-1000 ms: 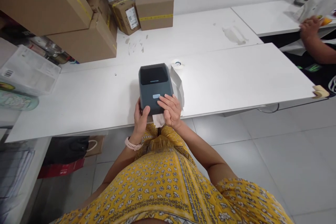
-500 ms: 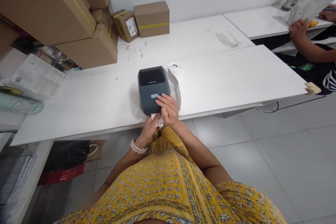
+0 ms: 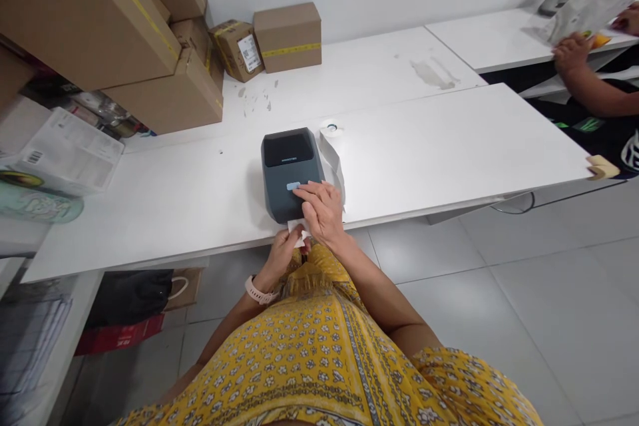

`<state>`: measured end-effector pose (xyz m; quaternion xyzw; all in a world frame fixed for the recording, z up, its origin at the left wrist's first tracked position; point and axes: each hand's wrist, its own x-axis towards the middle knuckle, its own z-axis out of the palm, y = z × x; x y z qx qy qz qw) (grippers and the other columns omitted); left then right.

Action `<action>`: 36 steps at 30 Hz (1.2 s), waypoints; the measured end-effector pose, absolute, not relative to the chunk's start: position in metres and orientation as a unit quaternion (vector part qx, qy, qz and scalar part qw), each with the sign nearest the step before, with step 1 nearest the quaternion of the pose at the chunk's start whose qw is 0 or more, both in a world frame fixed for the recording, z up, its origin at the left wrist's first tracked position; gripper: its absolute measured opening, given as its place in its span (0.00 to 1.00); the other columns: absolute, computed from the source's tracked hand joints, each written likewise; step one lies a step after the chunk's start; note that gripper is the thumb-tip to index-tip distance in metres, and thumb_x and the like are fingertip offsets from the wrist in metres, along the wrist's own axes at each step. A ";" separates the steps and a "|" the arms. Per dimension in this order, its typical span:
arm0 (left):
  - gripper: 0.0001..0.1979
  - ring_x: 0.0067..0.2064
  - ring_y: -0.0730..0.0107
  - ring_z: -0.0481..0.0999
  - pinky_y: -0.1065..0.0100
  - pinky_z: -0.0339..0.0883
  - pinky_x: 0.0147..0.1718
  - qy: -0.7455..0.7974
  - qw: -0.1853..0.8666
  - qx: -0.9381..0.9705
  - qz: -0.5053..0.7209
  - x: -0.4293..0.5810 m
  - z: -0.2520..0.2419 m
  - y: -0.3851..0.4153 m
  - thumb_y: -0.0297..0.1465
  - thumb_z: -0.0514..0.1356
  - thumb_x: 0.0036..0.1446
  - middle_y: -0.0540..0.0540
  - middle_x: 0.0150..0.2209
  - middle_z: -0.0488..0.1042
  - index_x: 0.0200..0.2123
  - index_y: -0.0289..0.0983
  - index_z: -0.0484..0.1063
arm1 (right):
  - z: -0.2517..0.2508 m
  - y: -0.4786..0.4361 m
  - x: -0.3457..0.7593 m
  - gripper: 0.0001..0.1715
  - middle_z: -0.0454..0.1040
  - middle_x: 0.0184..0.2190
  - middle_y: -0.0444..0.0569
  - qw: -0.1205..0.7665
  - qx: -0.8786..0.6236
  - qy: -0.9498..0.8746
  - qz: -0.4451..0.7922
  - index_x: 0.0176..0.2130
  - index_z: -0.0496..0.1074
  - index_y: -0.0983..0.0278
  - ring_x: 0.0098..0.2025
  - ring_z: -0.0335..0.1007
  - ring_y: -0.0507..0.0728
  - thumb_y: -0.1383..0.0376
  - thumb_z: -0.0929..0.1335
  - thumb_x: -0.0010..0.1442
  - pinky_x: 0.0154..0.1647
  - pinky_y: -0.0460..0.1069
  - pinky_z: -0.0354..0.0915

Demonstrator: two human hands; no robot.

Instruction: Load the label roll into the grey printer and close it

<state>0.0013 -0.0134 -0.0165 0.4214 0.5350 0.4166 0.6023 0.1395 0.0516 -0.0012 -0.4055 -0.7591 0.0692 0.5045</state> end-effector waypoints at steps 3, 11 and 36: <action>0.31 0.25 0.67 0.74 0.64 0.70 0.30 0.563 0.577 0.422 0.415 -0.018 -0.024 -0.025 0.59 0.54 0.62 0.44 0.23 0.76 0.24 0.38 0.75 | 0.016 0.047 0.136 0.25 0.81 0.51 0.52 0.453 -0.446 -0.771 0.032 0.52 0.79 0.59 0.52 0.74 0.62 0.57 0.56 0.77 0.53 0.59 0.63; 0.24 0.27 0.68 0.74 0.66 0.70 0.29 0.656 0.400 0.385 0.511 -0.084 -0.032 -0.039 0.50 0.54 0.66 0.47 0.26 0.77 0.29 0.39 0.76 | 0.032 0.053 0.133 0.20 0.81 0.52 0.49 0.382 -0.476 -0.791 -0.025 0.51 0.79 0.57 0.46 0.71 0.60 0.57 0.60 0.76 0.48 0.58 0.60; 0.33 0.79 0.60 0.49 0.53 0.44 0.77 0.495 0.291 0.558 0.599 -0.047 0.028 0.035 0.53 0.47 0.71 0.46 0.76 0.57 0.72 0.46 0.61 | 0.039 0.087 0.150 0.34 0.56 0.76 0.51 0.492 -0.438 -0.735 0.160 0.77 0.45 0.49 0.78 0.51 0.64 0.49 0.47 0.77 0.76 0.70 0.55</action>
